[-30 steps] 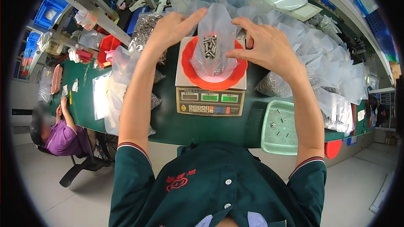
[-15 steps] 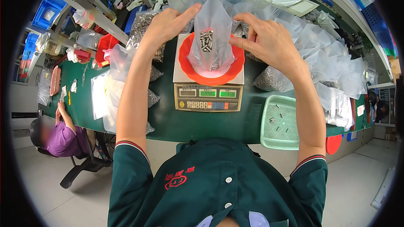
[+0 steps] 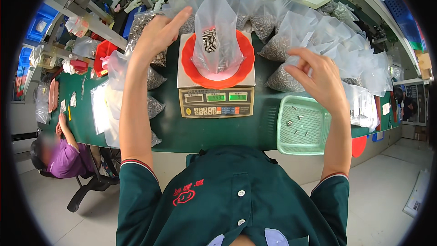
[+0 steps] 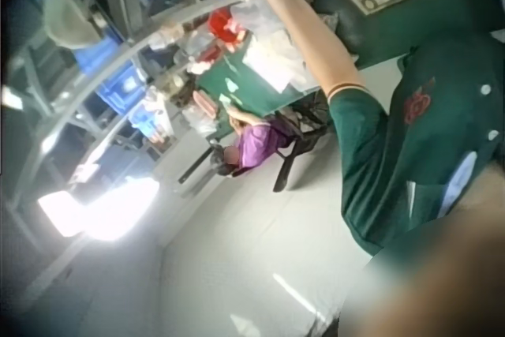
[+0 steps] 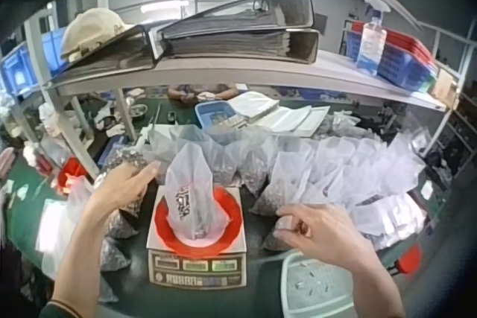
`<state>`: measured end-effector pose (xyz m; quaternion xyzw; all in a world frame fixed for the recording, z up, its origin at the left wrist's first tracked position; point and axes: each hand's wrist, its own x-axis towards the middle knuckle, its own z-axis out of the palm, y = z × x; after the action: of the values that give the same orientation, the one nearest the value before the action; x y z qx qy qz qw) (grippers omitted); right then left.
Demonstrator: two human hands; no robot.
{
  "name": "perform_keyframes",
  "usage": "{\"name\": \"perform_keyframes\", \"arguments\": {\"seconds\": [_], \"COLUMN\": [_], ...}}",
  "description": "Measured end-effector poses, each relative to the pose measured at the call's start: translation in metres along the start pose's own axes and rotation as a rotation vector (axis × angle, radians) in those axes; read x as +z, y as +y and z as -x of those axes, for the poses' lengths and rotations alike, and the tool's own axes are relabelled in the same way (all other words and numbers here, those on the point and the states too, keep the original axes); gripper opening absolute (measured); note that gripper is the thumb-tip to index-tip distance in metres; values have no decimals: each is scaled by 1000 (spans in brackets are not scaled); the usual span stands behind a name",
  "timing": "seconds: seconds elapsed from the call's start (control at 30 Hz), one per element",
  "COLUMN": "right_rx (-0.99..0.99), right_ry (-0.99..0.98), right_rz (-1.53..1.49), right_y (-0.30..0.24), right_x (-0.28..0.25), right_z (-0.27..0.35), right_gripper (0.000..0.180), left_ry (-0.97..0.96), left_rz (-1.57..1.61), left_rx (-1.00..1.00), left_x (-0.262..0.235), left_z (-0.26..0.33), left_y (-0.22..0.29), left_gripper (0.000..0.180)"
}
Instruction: Weighing small metal hardware components using a digital scale and packing them into plastic bags.
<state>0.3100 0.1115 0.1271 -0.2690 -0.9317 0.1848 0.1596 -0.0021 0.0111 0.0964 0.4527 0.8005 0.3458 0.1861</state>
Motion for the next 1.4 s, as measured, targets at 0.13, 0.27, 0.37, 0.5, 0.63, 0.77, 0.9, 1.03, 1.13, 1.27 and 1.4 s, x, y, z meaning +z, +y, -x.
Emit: {"name": "perform_keyframes", "arguments": {"seconds": [0.13, 0.27, 0.37, 0.5, 0.63, 0.77, 0.9, 1.03, 1.13, 1.27, 1.4], "right_rx": [249, 449, 597, 838, 928, 978, 711, 557, 691, 954, 582], "right_ry": [0, -7, -78, 45, 123, 276, 729, 721, 369, -113, 29], "right_rz": [-36, -84, 52, 120, 491, 479, 407, 136, -37, 14, 175], "right_y": [40, 79, 116, 171, 197, 214, 219, 283, 391, 510, 484], "right_x": [6, 28, 52, 78, 84, 81, 34, -6, -6, 10, 41], "right_z": [47, 103, 159, 251, 303, 313, 262, 226, 224, 255, 204], "right_gripper": [21, 19, 18, 20, 39, 33, 15, 15, 16, 25, 13], "left_ry": [-26, 87, 160, 71, -150, -328, -390, -359, -328, -319, -236], "left_rz": [-24, 65, 166, 249, 264, 152, 127, 98, 75, 138, 101], "left_rx": [-95, -172, -169, -303, -328, -137, -97, -90, -141, -182, -304], "left_x": [-3, 1, 8, 19, 49, 91, 111, 119, 123, 129, 138], "left_z": [17, 58, 101, 160, 190, 196, 200, 202, 210, 219, 244], "left_y": [-9, -13, -27, -55, -47, -29, -4, 0, 0, 11, 9], "left_gripper": [70, 63, 57, 53, 49, 43, 44, 46, 45, 44, 40]}}
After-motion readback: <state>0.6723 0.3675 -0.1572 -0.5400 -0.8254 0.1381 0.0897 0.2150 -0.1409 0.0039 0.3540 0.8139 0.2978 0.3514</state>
